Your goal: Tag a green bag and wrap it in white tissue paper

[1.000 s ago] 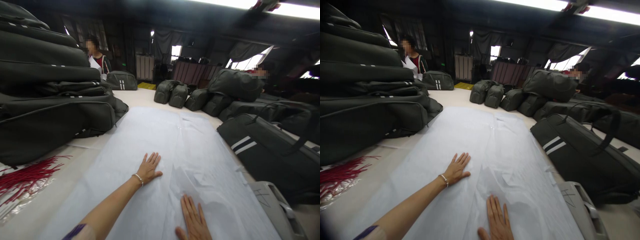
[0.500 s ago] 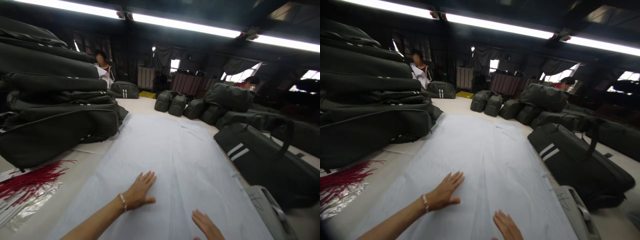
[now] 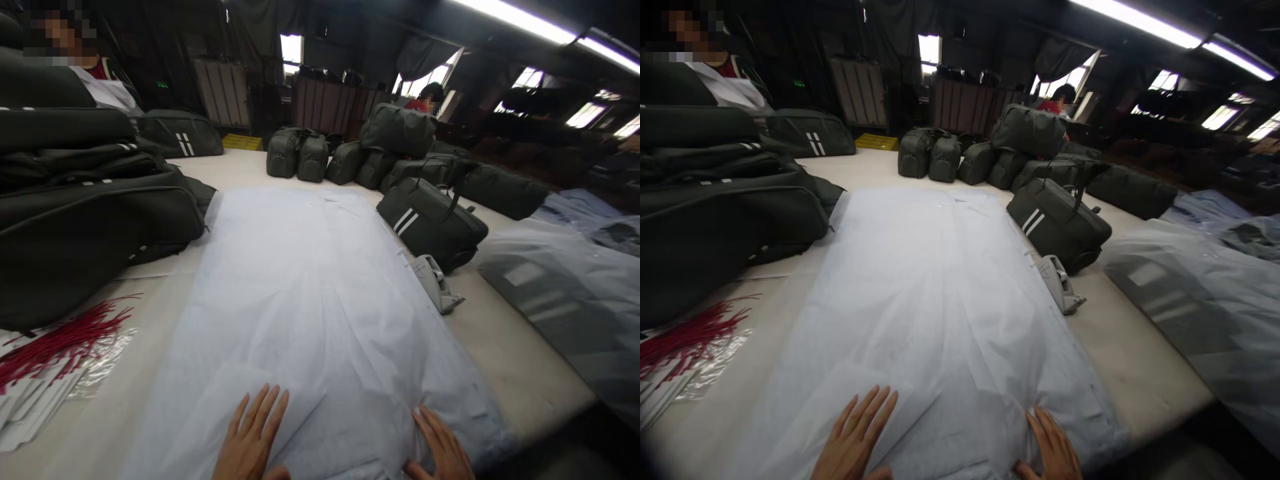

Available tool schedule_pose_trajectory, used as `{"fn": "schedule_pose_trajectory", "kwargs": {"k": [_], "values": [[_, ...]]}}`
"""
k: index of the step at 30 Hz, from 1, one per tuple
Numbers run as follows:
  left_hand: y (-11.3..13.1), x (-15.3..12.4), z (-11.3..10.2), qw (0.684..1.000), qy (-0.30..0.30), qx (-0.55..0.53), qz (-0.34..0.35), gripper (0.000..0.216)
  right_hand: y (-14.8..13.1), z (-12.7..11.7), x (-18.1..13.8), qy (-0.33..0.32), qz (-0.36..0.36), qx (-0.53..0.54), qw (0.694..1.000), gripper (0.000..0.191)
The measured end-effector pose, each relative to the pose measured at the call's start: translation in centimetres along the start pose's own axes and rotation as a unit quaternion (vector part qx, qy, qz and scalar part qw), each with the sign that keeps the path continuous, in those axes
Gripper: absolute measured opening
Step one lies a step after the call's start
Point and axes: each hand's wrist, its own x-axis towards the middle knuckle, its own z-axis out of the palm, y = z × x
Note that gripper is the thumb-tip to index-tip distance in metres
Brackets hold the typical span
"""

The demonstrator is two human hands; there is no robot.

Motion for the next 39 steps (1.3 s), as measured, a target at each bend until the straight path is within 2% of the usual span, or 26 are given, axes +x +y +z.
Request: {"fn": "schedule_pose_trajectory", "kwargs": {"k": [3,6,10,13,15,17,18,19,23,26,28,30,32,34,36,38,39], "values": [[2.0,-0.5,-0.7,0.998,0.046,0.023,-0.028,0.097,0.7,0.3,0.4,0.001,-0.01,0.008,1.0,0.051],[4.6,-0.4,-2.0,0.995,0.094,0.009,-0.024,0.087,1.1,-1.3,1.7,-0.034,-0.017,0.044,0.998,0.037],[10.7,2.6,-4.3,0.995,0.088,-0.037,0.04,0.099,0.6,-6.5,5.5,-0.157,0.018,0.115,0.981,0.031],[15.2,6.2,-4.1,0.993,0.073,-0.06,0.066,0.107,-0.2,-11.7,9.4,-0.271,0.043,0.165,0.947,0.029],[17.4,8.4,-2.8,0.99,0.072,-0.085,0.091,0.091,-0.4,-14.7,11.9,-0.336,0.038,0.183,0.923,0.025],[18.7,10.0,-1.2,0.984,0.078,-0.118,0.106,0.048,-0.1,-16.8,14.1,-0.374,0.031,0.193,0.907,0.024],[19.1,10.5,-0.4,0.982,0.083,-0.133,0.103,0.026,0.2,-17.5,15.0,-0.385,0.028,0.2,0.901,0.024],[19.4,10.9,0.2,0.982,0.088,-0.143,0.091,0.013,0.5,-18.1,15.7,-0.391,0.024,0.207,0.896,0.024],[20.3,11.0,1.2,0.983,0.115,-0.141,0.011,0.02,2.0,-20.2,18.2,-0.389,0.002,0.232,0.892,0.029],[21.4,10.9,1.5,0.981,0.089,-0.162,-0.049,0.052,2.3,-22.9,20.3,-0.382,-0.017,0.265,0.885,0.035],[22.3,11.1,2.1,0.984,0.039,-0.17,-0.045,0.065,1.8,-25.0,22.0,-0.384,-0.026,0.283,0.879,0.038],[23.2,11.2,2.9,0.987,-0.016,-0.161,-0.007,0.054,0.6,-26.7,23.4,-0.384,-0.036,0.29,0.876,0.04],[23.8,10.7,3.6,0.986,-0.04,-0.16,0.025,0.044,-1.2,-27.4,24.2,-0.384,-0.054,0.294,0.874,0.042],[23.8,9.5,4.0,0.985,-0.027,-0.17,0.032,0.039,-3.4,-27.1,24.0,-0.387,-0.082,0.291,0.871,0.041],[22.9,7.4,3.7,0.986,0.008,-0.169,-0.001,0.033,-5.8,-25.8,22.6,-0.395,-0.125,0.276,0.867,0.034],[21.0,4.9,2.8,0.985,0.054,-0.144,-0.082,0.031,-7.8,-23.7,20.5,-0.403,-0.178,0.261,0.859,0.022],[19.7,3.6,2.2,0.981,0.083,-0.12,-0.132,0.033,-8.6,-22.5,19.3,-0.408,-0.197,0.255,0.854,0.025]]}}
